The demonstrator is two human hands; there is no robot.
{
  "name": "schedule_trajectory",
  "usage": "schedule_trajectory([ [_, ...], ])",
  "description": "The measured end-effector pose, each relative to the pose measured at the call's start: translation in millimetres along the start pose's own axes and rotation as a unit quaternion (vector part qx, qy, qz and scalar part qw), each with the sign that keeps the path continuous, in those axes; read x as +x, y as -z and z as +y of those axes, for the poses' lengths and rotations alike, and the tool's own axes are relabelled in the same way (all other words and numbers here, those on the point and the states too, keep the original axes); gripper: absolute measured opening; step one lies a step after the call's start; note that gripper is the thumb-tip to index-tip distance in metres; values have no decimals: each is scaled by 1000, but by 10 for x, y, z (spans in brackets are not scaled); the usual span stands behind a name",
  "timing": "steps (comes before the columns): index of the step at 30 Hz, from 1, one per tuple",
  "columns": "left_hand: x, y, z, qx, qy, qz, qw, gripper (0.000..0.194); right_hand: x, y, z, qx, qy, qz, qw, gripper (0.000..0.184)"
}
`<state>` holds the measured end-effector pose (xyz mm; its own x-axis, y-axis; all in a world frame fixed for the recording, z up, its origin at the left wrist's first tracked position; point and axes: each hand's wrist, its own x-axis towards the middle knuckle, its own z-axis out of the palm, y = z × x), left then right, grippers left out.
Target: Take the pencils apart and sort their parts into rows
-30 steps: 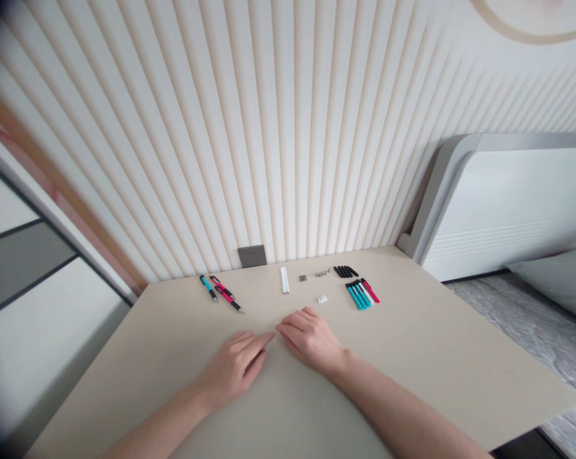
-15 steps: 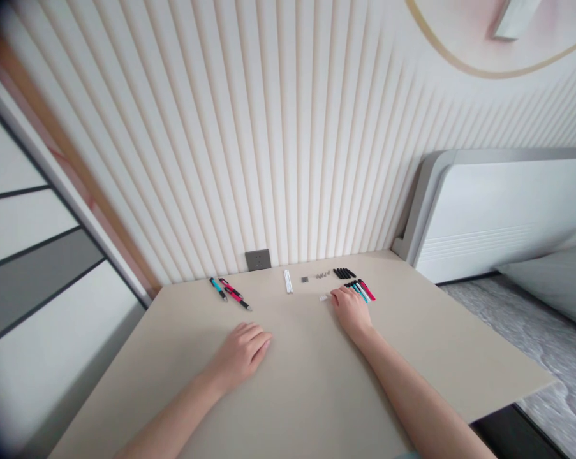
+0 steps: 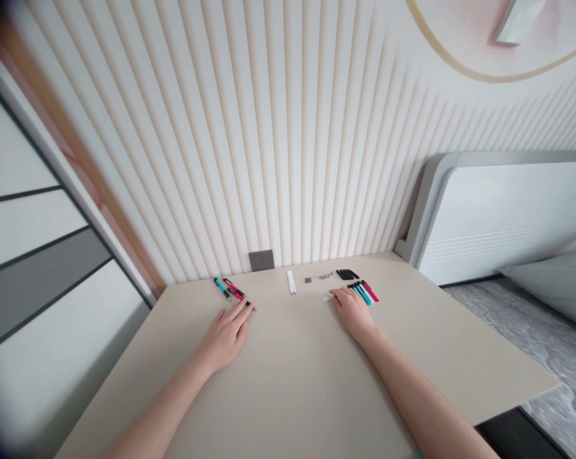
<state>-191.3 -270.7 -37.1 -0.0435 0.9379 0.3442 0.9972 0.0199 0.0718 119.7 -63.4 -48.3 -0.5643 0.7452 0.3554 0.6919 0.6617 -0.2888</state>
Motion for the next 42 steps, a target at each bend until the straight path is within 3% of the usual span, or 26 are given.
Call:
schedule_trajectory([
  [9, 17, 76, 53, -7, -18, 26, 999, 42, -4, -30, 3, 25, 15, -4, 1000, 30],
  [12, 39, 85, 28, -7, -19, 42, 999, 49, -12, -35, 8, 29, 13, -2, 999, 30],
  [16, 114, -2, -83, -6, -17, 32, 999, 64, -28, -23, 26, 25, -1, 0, 1000, 30],
  [19, 169, -88, -144, -24, -22, 21, 999, 54, -46, 26, -11, 17, -2, 21, 1000, 30],
  [23, 203, -109, -121, -37, -44, 25, 998, 40, -99, 112, -280, 30, 77, 64, 995, 29],
  [27, 217, -11, -53, -40, -65, 31, 997, 31, -161, 118, -765, 40, 245, 21, 968, 28],
  [30, 221, 82, 6, -33, -81, 31, 996, 22, -154, 47, -1117, 44, 315, 7, 948, 24],
  [35, 192, 173, 226, 2, -148, 38, 988, 20, -91, -59, -1442, 75, 294, 29, 953, 25],
  [38, 147, 185, 413, 26, -216, 75, 973, 24, -125, -24, -1453, 104, 267, 17, 958, 24],
  [42, 94, 187, 568, 24, -217, 80, 973, 25, -226, 57, -1368, 144, 245, -14, 959, 20],
])
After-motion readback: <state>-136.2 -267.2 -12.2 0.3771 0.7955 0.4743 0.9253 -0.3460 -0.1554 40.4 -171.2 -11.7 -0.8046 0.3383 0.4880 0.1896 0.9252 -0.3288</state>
